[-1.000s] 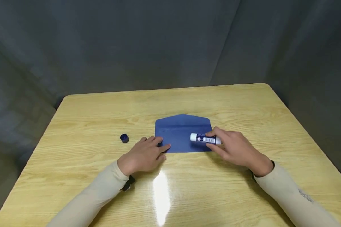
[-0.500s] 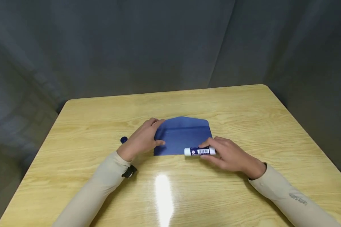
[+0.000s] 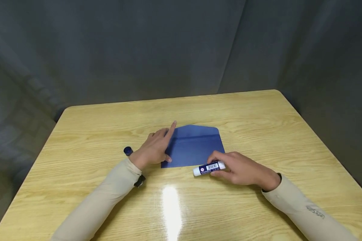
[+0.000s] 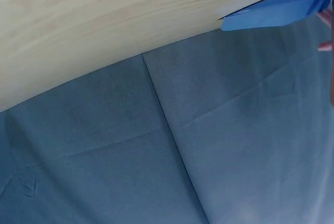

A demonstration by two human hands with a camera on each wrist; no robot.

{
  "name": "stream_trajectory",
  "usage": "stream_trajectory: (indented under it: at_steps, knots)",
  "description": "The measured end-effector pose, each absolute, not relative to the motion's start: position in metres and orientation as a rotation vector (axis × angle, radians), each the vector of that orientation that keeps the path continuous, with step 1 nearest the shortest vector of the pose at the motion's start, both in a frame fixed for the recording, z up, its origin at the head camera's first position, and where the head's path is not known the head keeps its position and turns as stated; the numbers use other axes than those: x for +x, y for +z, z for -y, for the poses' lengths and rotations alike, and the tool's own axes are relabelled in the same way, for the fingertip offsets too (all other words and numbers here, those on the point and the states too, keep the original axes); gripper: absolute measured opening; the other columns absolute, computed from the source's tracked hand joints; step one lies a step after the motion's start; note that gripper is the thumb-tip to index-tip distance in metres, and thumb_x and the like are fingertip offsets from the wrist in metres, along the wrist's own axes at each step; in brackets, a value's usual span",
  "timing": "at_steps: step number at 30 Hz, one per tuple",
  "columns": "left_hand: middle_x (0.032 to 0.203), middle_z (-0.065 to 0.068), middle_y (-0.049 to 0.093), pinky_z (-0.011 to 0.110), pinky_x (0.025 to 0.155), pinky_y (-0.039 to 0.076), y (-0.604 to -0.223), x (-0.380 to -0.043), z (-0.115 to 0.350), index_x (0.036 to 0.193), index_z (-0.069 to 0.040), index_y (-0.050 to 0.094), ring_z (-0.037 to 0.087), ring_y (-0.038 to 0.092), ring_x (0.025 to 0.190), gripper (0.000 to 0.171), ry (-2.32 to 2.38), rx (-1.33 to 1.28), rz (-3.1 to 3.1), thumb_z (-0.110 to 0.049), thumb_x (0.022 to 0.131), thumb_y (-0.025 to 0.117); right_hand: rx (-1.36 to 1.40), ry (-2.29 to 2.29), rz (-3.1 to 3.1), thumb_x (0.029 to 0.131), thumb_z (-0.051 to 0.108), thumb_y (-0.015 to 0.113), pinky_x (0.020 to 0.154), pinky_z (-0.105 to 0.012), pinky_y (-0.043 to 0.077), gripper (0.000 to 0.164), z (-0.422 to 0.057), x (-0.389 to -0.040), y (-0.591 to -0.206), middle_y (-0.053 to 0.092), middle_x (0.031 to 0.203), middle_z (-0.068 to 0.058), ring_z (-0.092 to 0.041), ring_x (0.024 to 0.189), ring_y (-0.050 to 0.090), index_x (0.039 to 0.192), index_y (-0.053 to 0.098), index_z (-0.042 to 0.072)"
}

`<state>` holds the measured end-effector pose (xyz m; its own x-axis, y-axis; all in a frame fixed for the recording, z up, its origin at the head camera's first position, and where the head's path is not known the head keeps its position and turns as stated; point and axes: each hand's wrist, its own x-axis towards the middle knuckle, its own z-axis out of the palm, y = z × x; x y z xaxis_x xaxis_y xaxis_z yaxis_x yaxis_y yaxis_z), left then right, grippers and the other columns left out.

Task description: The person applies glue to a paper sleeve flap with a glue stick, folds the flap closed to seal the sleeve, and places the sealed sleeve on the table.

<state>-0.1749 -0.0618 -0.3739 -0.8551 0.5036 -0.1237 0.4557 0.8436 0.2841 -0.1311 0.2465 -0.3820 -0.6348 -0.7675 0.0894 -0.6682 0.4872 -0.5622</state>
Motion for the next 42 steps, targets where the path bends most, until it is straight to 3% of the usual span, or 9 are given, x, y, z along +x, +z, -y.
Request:
stream_trajectory:
  at_steps: [3,8,15,19,27,32,37,42]
  knots:
    - [0.144,0.02,0.046,0.056,0.112,0.035,-0.375,-0.173,0.061,0.162,-0.018,-0.006,0.039,0.049,0.131,0.13,0.315,0.803,-2.891,-0.034,0.073,0.088,-1.266,-0.8,-2.567,0.097,0.036,0.064,0.061,-0.018,0.045,0.02,-0.246,-0.132,-0.382,0.063,0.093,0.018,0.002,0.07,0.052,0.115,0.055,0.03]
    - [0.127,0.016,0.057,0.053,0.104,0.043,-0.376,-0.17,0.059,0.161,-0.007,0.013,0.034,0.058,0.115,0.123,0.253,0.884,-2.964,-0.035,0.069,0.09,-1.229,-0.803,-2.56,0.098,0.034,0.064,0.06,-0.018,0.046,0.02,-0.246,-0.133,-0.383,0.062,0.092,0.016,0.002,0.069,0.052,0.115,0.055,0.03]
    - [0.115,0.014,0.067,0.049,0.094,0.053,-0.378,-0.172,0.059,0.145,-0.003,0.05,0.031,0.066,0.102,0.09,0.234,0.958,-2.952,-0.031,0.069,0.09,-1.173,-0.808,-2.562,0.097,0.033,0.065,0.062,-0.019,0.047,0.02,-0.244,-0.133,-0.383,0.063,0.092,0.016,0.001,0.07,0.053,0.115,0.055,0.031]
    - [0.116,0.014,0.071,0.05,0.093,0.053,-0.376,-0.172,0.06,0.137,-0.004,0.059,0.031,0.069,0.102,0.077,0.193,0.969,-2.921,-0.032,0.072,0.088,-1.154,-0.795,-2.569,0.097,0.033,0.065,0.065,-0.019,0.046,0.021,-0.243,-0.132,-0.382,0.062,0.094,0.016,0.0,0.073,0.054,0.115,0.055,0.031]
    - [0.135,0.012,0.06,0.057,0.098,0.046,-0.37,-0.171,0.057,0.145,-0.014,0.054,0.032,0.062,0.116,0.068,0.026,0.934,-2.801,-0.037,0.085,0.077,-1.133,-0.774,-2.588,0.097,0.034,0.065,0.068,-0.02,0.046,0.021,-0.243,-0.131,-0.381,0.062,0.095,0.016,-0.001,0.076,0.054,0.116,0.054,0.032]
    - [0.143,0.01,0.053,0.062,0.108,0.038,-0.366,-0.172,0.052,0.149,-0.018,0.048,0.033,0.054,0.128,0.063,-0.05,0.894,-2.747,-0.05,0.096,0.059,-1.132,-0.769,-2.599,0.097,0.034,0.065,0.07,-0.021,0.047,0.023,-0.242,-0.131,-0.381,0.063,0.098,0.015,-0.001,0.079,0.056,0.118,0.054,0.032]
    - [0.148,0.008,0.044,0.065,0.103,0.04,-0.366,-0.171,0.05,0.153,-0.021,0.043,0.029,0.046,0.131,0.063,-0.12,0.864,-2.708,-0.054,0.1,0.049,-1.133,-0.755,-2.608,0.097,0.034,0.065,0.07,-0.021,0.047,0.024,-0.241,-0.131,-0.381,0.063,0.098,0.015,-0.001,0.079,0.056,0.118,0.053,0.032]
    - [0.158,0.006,0.035,0.056,0.111,0.037,-0.369,-0.173,0.049,0.152,-0.012,0.042,0.027,0.036,0.14,0.061,-0.118,0.972,-2.674,-0.047,0.103,0.048,-1.129,-0.738,-2.617,0.097,0.034,0.066,0.07,-0.02,0.047,0.025,-0.242,-0.13,-0.382,0.063,0.098,0.016,0.0,0.078,0.056,0.118,0.053,0.033]
